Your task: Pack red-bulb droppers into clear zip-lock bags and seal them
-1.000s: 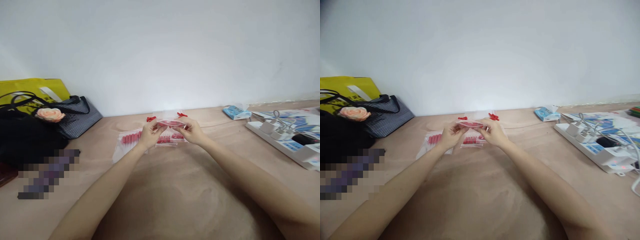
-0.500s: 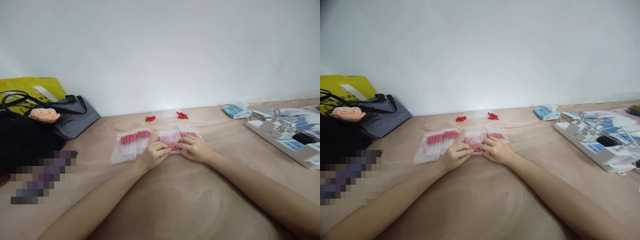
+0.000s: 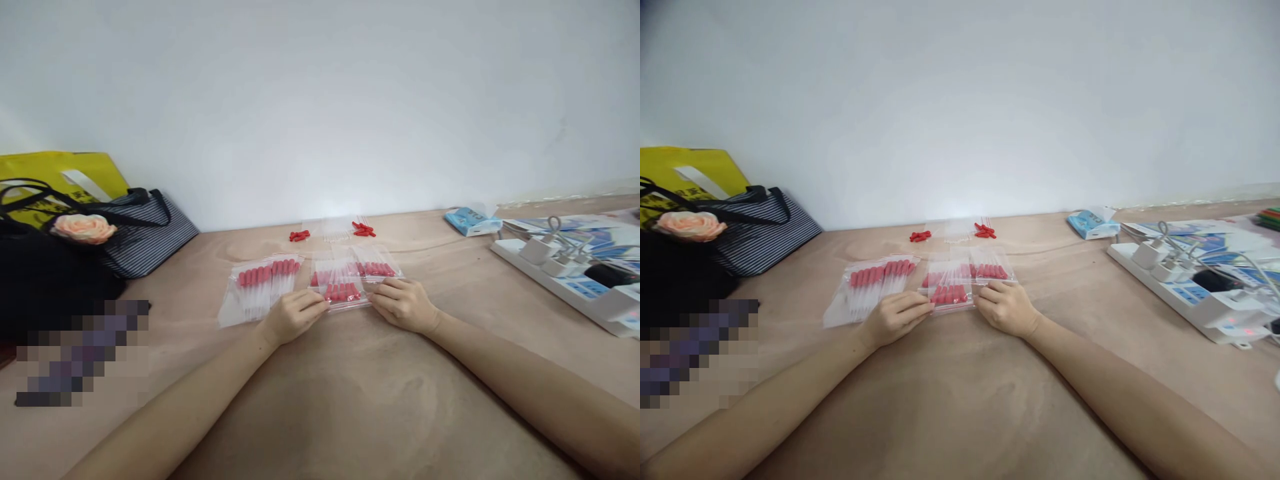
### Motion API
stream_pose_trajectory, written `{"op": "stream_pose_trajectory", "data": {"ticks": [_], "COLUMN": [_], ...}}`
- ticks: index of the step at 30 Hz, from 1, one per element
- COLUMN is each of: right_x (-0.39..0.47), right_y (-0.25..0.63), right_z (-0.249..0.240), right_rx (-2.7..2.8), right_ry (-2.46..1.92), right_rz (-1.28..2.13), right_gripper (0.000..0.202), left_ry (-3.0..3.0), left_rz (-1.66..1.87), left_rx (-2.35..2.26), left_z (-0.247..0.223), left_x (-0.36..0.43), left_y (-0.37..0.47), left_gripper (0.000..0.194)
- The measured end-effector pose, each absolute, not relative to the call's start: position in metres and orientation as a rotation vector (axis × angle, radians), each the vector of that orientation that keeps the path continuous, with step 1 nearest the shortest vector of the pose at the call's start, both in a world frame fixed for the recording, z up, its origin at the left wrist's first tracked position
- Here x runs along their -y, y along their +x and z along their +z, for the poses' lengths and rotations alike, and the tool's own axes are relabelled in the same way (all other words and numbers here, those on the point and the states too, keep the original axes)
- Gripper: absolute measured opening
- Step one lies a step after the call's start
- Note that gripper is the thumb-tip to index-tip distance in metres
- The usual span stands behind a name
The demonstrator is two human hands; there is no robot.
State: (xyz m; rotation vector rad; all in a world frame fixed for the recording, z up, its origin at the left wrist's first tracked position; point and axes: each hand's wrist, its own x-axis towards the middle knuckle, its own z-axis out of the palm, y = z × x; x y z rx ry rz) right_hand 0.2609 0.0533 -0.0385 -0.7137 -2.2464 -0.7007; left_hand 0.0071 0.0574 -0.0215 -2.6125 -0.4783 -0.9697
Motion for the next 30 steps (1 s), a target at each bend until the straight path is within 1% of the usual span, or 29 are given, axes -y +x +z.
{"op": "stream_pose_trajectory", "data": {"ticks": [4,9,16,22,30], "right_x": [-0.054,-0.054,-0.053,-0.055,-0.061], "right_y": [0.262,0.262,0.257,0.23,0.21], "right_z": [-0.04,-0.039,-0.037,-0.039,-0.038], "right_rx": [2.248,2.268,2.276,2.263,2.256], "right_ry": [-0.722,-0.73,-0.727,-0.524,-0.365], "right_rz": [-0.684,-0.688,-0.751,-0.872,-0.856], "right_gripper": [0.024,0.026,0.022,0.016,0.019], "left_ry": [-2.594,-2.587,-2.583,-2.61,-2.633], "left_rz": [-0.954,-0.937,-0.968,-0.953,-0.952], "left_rx": [0.443,0.375,0.381,0.44,0.446], "left_z": [-0.023,-0.024,-0.024,-0.026,-0.025], "left_x": [-0.058,-0.061,-0.063,-0.063,-0.064], "left_y": [0.005,0.006,0.008,0.011,0.012], "left_gripper": [0.013,0.017,0.017,0.017,0.019]}}
